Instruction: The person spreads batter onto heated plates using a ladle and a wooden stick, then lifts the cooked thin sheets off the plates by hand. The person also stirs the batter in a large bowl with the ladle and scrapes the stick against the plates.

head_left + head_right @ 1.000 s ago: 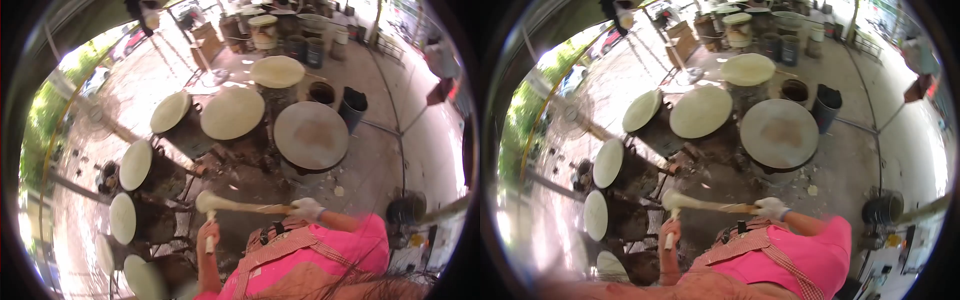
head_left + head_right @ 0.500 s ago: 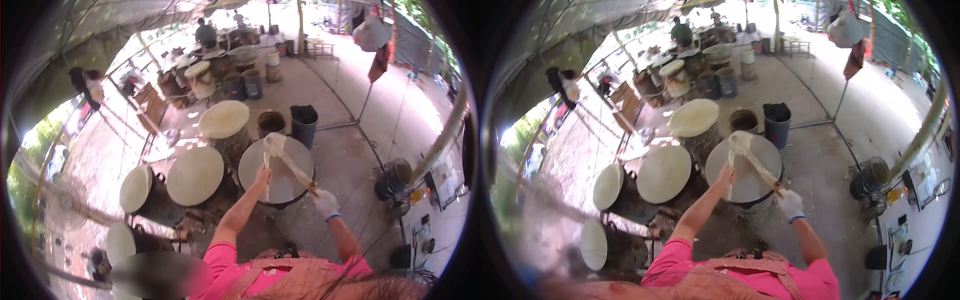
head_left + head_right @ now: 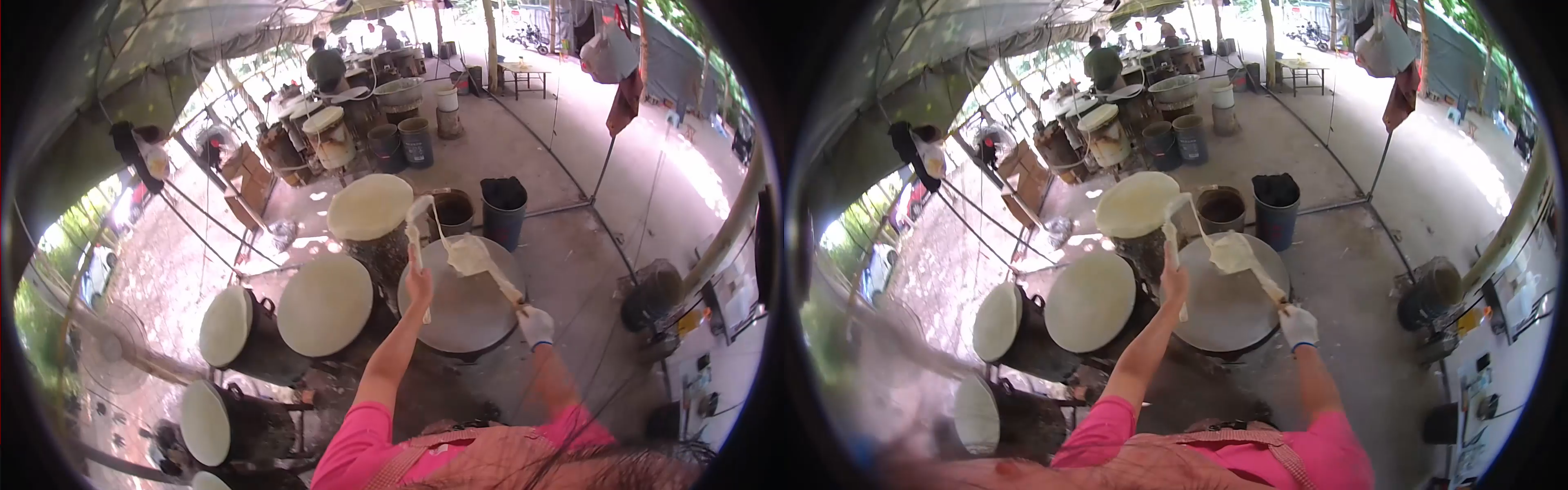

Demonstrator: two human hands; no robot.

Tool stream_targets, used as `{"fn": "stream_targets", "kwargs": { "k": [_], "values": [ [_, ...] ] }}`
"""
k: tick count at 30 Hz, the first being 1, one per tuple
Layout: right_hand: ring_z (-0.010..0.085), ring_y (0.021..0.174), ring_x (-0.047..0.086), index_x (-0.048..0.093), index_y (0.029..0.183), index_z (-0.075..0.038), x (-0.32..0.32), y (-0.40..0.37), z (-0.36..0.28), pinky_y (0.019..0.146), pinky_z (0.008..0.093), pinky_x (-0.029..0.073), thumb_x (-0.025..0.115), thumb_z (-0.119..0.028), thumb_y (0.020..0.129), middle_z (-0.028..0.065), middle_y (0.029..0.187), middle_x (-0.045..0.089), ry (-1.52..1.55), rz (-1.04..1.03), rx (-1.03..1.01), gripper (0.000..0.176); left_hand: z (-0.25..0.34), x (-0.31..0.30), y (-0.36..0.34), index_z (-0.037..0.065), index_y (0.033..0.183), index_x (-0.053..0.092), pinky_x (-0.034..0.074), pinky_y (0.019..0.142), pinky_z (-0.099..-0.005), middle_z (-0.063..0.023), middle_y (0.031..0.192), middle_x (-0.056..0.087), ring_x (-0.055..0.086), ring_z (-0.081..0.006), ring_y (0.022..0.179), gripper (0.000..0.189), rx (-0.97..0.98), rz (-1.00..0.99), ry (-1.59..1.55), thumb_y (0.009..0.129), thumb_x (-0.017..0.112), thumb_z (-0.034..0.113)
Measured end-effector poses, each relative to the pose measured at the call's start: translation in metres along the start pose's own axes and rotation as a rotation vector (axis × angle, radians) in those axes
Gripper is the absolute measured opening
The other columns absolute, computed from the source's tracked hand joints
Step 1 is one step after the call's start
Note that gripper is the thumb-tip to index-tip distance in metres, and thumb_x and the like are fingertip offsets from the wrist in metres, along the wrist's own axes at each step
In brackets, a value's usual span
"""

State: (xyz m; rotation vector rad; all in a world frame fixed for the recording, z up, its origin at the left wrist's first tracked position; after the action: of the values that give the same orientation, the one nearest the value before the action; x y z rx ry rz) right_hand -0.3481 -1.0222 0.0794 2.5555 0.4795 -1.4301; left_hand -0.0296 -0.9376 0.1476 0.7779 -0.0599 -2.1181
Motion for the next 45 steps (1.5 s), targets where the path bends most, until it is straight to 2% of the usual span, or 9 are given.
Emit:
{"fn": "stream_targets", "kwargs": {
  "k": [2, 3, 5, 8, 12, 14, 19, 22, 45],
  "values": [
    [0.0211, 0.086, 0.064, 0.065, 0.104, -0.003, 0.044, 0.014, 0.027, 0.078, 0.0304, 0.047, 0.059, -0.021, 0.077, 0.0154, 0.094, 0.067, 0.650, -0.042, 0.108, 0.033, 0.006, -0.036, 0.005, 0.016, 0.141, 0.026, 0.036, 0.096, -0.0315, -0.0214, 0.139, 0.033, 0.045, -0.0291, 0.121, 0.071, -0.036, 0.010, -0.229, 0.075, 0.046, 0.001],
    [0.0218, 0.087, 0.064, 0.065, 0.104, -0.002, 0.063, 0.011, 0.008, 0.077, 0.0309, 0.047, 0.061, -0.023, 0.075, 0.0150, 0.093, 0.067, 0.922, -0.031, 0.202, 0.035, -0.011, -0.045, -0.004, 0.020, 0.141, 0.025, 0.042, 0.081, -0.0327, -0.0182, 0.123, 0.047, 0.053, -0.0261, 0.095, 0.073, 0.025, 0.019, -0.210, 0.074, 0.046, 0.001],
    [0.0274, 0.089, 0.062, 0.067, 0.102, -0.008, 0.050, 0.018, -0.051, 0.077, 0.0305, 0.047, 0.063, -0.026, 0.073, 0.0203, 0.094, 0.064, 0.569, -0.069, 0.003, 0.034, -0.037, -0.057, -0.035, 0.023, 0.142, 0.025, 0.049, 0.065, -0.0339, -0.0149, 0.107, 0.060, 0.060, -0.0231, 0.070, 0.076, 0.072, 0.017, -0.194, 0.073, 0.046, 0.001],
    [0.0250, 0.089, 0.063, 0.067, 0.102, -0.010, -0.001, 0.020, -0.058, 0.081, 0.0311, 0.046, 0.063, -0.027, 0.073, 0.0169, 0.090, 0.065, 0.078, -0.019, -0.079, 0.034, -0.110, -0.070, -0.138, 0.027, 0.141, 0.026, 0.033, 0.034, -0.0253, -0.0004, 0.059, 0.040, 0.039, -0.0097, 0.041, 0.077, -0.642, -0.315, -0.475, 0.073, 0.046, -0.002],
    [0.0184, 0.085, 0.062, 0.067, 0.100, -0.003, 0.038, 0.005, 0.009, 0.079, 0.0309, 0.046, 0.065, -0.020, 0.074, 0.0089, 0.088, 0.068, 0.819, -0.049, 0.238, 0.031, -0.126, -0.114, -0.201, 0.027, 0.142, 0.023, 0.031, 0.032, -0.0247, 0.0004, 0.057, 0.039, 0.036, -0.0097, 0.038, 0.079, -0.348, -0.311, -0.196, 0.073, 0.045, -0.004],
    [0.0178, 0.077, 0.063, 0.068, 0.098, -0.004, 0.071, -0.008, -0.037, 0.073, 0.0290, 0.048, 0.067, -0.021, 0.068, 0.0120, 0.085, 0.068, 0.960, 0.061, 0.133, 0.034, -0.146, -0.116, -0.228, 0.027, 0.142, 0.024, 0.031, 0.032, -0.0244, 0.0006, 0.056, 0.038, 0.036, -0.0091, 0.038, 0.078, -0.725, -0.314, -0.497, 0.073, 0.047, -0.003],
    [0.0191, 0.070, 0.062, 0.066, 0.102, -0.003, 0.012, -0.001, -0.044, 0.066, 0.0319, 0.048, 0.061, -0.025, 0.073, 0.0123, 0.075, 0.066, 0.482, -0.098, -0.018, 0.036, -0.151, -0.131, -0.234, 0.027, 0.142, 0.023, 0.031, 0.032, -0.0242, 0.0004, 0.056, 0.038, 0.036, -0.0090, 0.037, 0.078, -0.761, -0.323, -0.444, 0.074, 0.047, -0.002],
    [0.0121, 0.062, 0.059, 0.067, 0.098, -0.001, 0.014, -0.022, -0.015, 0.053, 0.0285, 0.045, 0.064, -0.019, 0.075, 0.0084, 0.074, 0.065, 0.963, -0.082, 0.380, 0.030, -0.135, -0.129, -0.221, 0.026, 0.142, 0.022, 0.031, 0.032, -0.0242, 0.0002, 0.055, 0.038, 0.037, -0.0089, 0.037, 0.078, -0.672, -0.371, -0.374, 0.074, 0.047, -0.002],
    [0.0110, 0.040, 0.046, 0.068, 0.096, -0.005, 0.047, 0.080, -0.008, 0.035, 0.0276, 0.035, 0.066, -0.018, 0.074, 0.0009, 0.058, 0.055, 0.906, -0.704, 0.320, 0.026, -0.149, -0.128, -0.359, 0.017, 0.105, 0.037, 0.025, 0.035, -0.0200, 0.0008, 0.057, 0.031, 0.031, -0.0063, 0.041, 0.031, -1.361, -0.124, -1.249, 0.083, 0.045, -0.003]
  ]
}}
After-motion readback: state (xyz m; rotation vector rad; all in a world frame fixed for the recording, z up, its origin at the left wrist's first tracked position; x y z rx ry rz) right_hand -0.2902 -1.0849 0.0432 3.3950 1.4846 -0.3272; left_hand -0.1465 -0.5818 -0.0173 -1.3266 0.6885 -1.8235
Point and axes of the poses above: each hand's wrist, its own y-axis towards the middle knuckle, its own x-axis out of the palm, z = x × y, the point moved 7 cm from there along y, towards the middle knuckle
